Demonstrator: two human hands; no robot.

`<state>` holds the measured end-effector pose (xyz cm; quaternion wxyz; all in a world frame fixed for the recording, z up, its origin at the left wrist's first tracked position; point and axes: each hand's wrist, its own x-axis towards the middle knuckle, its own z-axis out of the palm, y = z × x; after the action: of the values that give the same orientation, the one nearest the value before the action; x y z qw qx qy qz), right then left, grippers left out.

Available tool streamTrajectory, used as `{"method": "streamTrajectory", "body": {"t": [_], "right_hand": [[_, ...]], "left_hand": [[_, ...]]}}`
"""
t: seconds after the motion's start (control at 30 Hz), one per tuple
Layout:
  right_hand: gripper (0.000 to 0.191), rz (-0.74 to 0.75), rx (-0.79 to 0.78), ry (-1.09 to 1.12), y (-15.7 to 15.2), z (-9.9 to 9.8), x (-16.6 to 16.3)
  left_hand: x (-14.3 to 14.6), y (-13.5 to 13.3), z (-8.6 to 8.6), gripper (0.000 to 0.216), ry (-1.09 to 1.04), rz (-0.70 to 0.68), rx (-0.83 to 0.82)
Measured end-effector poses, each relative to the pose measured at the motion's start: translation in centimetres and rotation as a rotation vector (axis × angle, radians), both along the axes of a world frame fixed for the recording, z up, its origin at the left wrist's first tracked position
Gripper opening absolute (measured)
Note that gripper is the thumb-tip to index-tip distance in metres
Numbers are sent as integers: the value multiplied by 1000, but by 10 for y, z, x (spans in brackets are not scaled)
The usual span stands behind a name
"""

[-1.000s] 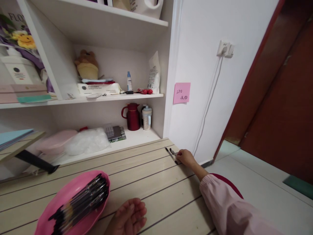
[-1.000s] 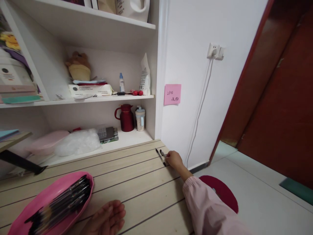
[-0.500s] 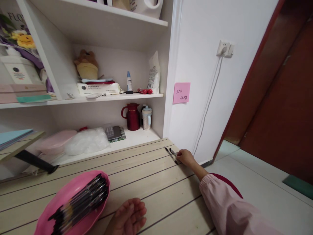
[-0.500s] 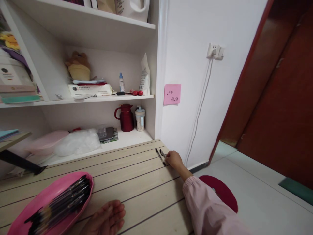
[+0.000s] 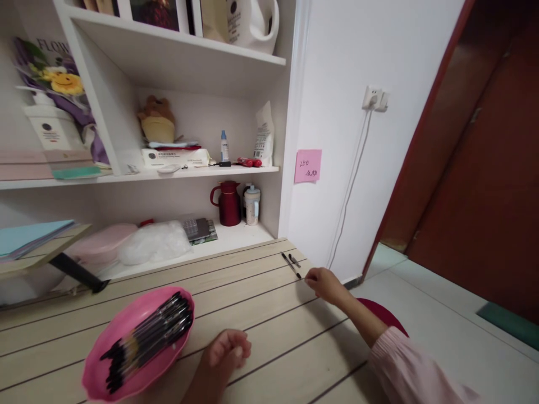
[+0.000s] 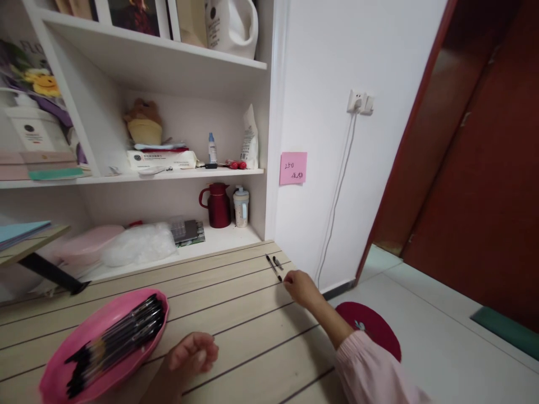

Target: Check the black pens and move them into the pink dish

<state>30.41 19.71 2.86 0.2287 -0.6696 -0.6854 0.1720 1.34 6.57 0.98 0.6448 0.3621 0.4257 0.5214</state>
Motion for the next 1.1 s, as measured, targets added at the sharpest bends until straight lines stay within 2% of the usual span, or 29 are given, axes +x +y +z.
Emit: {"method": "streamTrajectory", "body": {"t": [0.07, 0.13, 0.2, 0.27, 0.4, 0.53, 0.7, 0.9, 1.03, 1.1], "right_hand": [[16, 104, 5, 23, -28, 0, -16], [16, 200, 6, 68, -55, -4, -34], [14, 269, -18, 119, -78, -11, -52], [13, 314, -58, 181, -96, -18, -70], [11, 356, -104, 304, -116, -24, -101], [11, 389, -122, 365, -124, -22, -122], [12, 380, -134, 410, -126, -23, -140], [11, 375, -227, 556, -118, -28, -160], [18, 382, -183, 745, -112, -19, -175], [23, 382, -127, 921, -110, -10, -183]], "left_hand": [[-16, -1, 20, 17, 218, 90, 169], [-40, -1, 42, 19, 521, 269, 325], [-68, -1, 57, 18, 836, 413, 406], [-92, -2, 63, 7, 1071, 496, 364], [-113, -10, 53, 13, 1299, 495, 337], [-112, -16, 47, 18, 1309, 509, 380], [-116, -17, 48, 18, 1221, 469, 352], [-125, -19, 55, 18, 1225, 481, 352], [-100, -27, 62, 7, 1197, 518, 388], [-71, -30, 55, 3, 990, 420, 348]]}}
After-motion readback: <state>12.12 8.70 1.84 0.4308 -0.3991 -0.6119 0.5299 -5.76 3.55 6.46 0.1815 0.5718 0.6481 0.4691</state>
